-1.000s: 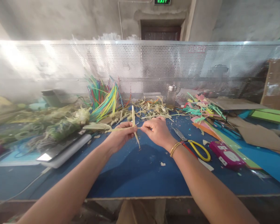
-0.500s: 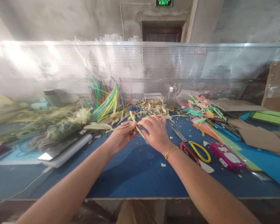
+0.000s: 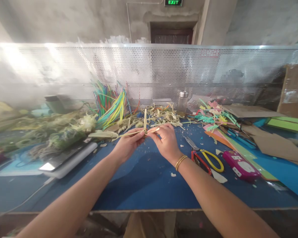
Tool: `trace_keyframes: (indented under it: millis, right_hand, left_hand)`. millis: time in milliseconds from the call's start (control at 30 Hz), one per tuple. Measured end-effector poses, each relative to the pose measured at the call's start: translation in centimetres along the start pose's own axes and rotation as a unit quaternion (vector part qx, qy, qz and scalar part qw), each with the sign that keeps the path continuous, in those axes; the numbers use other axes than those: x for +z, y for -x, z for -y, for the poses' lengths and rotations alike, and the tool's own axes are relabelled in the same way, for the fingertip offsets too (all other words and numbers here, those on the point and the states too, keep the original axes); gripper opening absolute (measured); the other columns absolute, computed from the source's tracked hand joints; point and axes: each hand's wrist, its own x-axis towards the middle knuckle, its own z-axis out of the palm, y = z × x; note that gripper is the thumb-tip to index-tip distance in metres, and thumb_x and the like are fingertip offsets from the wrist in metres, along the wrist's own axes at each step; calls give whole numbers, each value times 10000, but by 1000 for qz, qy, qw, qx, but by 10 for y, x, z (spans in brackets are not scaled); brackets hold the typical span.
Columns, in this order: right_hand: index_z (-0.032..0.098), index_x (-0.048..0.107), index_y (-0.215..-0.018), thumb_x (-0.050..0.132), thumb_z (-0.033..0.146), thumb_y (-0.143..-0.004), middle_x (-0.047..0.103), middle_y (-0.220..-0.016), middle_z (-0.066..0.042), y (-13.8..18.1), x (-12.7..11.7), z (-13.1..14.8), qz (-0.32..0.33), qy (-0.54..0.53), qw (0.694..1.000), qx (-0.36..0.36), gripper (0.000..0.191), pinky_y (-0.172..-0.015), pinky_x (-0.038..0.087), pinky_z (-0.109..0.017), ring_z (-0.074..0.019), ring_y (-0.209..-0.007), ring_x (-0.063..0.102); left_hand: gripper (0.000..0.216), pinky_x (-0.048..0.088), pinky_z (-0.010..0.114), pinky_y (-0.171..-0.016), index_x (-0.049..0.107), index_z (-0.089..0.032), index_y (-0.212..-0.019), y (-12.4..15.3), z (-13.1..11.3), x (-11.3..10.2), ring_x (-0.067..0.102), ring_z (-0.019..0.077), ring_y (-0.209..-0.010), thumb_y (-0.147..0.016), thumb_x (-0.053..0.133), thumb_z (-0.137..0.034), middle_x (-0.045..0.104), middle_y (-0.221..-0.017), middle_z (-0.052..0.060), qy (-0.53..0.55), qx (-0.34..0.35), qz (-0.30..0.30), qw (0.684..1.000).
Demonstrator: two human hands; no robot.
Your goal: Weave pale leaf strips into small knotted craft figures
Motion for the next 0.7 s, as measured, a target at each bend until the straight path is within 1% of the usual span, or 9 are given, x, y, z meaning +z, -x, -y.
trace_keyframes:
  millis: [67, 167, 267, 333, 400, 533, 600, 700]
  right_hand:
    - [268, 693, -864, 585, 341, -916, 734, -892, 8, 0, 2, -2, -10, -9, 1000, 10, 140, -907, 348, -358, -162, -870, 632]
    - [257, 684, -801, 634, 325, -875, 725, -868, -3, 1, 3, -3, -25, -20, 999, 26, 113, -885, 378, -357, -178, -894, 632]
    - [239, 645, -774, 631, 257, -849, 713, -821, 5, 1, 3, 0, -29, -55, 997, 51, 79, -863, 403, -346, -161, -810, 637]
    - [236, 618, -781, 596, 214, -841, 705, -801, 16, 1, 1, 4, -22, -74, 995, 63, 68, -865, 409, -342, -147, -763, 633]
    - [238, 604, -785, 564, 192, -836, 703, -803, 20, 1, -1, 8, -12, -86, 994, 65, 80, -877, 409, -342, -146, -771, 633]
    - [236, 603, -755, 550, 189, -830, 693, -762, 29, 2, -4, 11, 17, -104, 993, 52, 104, -871, 423, -339, -140, -754, 634]
    - [232, 606, -750, 557, 207, -833, 690, -742, 23, 2, -4, 9, 26, -121, 991, 58, 99, -834, 450, -326, -137, -731, 637]
    - [229, 613, -807, 563, 236, -846, 709, -785, 1, 2, 0, 4, 36, -170, 981, 90, 63, -761, 497, -299, -142, -750, 663]
  left_hand:
    - [225, 466, 237, -724, 736, -167, -905, 0, 1, 0, 611, 124, -802, -714, 791, -271, 700, -893, 42, -16, 13, -2, 1000]
    - [211, 461, 252, -767, 747, -175, -880, -1, 3, 0, 608, 128, -824, -710, 791, -291, 710, -922, 41, -36, 29, -4, 999]
    - [253, 454, 253, -764, 736, -180, -920, -1, 4, -1, 614, 133, -832, -713, 789, -315, 713, -921, 41, -54, 30, -5, 998]
    - [305, 448, 251, -743, 709, -188, -970, 0, 3, -1, 625, 139, -829, -714, 788, -335, 709, -884, 35, -64, 23, -10, 998]
    - [337, 441, 248, -713, 675, -193, -985, 1, 1, 0, 628, 139, -797, -709, 790, -348, 697, -821, 22, -71, 22, -20, 997]
    - [277, 423, 233, -659, 622, -178, -877, 1, -2, 1, 588, 114, -703, -722, 771, -352, 655, -725, -1, -84, 48, -36, 995]
    - [267, 418, 227, -648, 609, -172, -844, 1, -2, 1, 575, 107, -692, -708, 777, -328, 640, -725, -6, -86, 57, -37, 994]
    - [332, 435, 238, -692, 610, -176, -882, -1, -1, -1, 585, 113, -724, -634, 820, -246, 640, -760, -14, -89, 68, -22, 993]
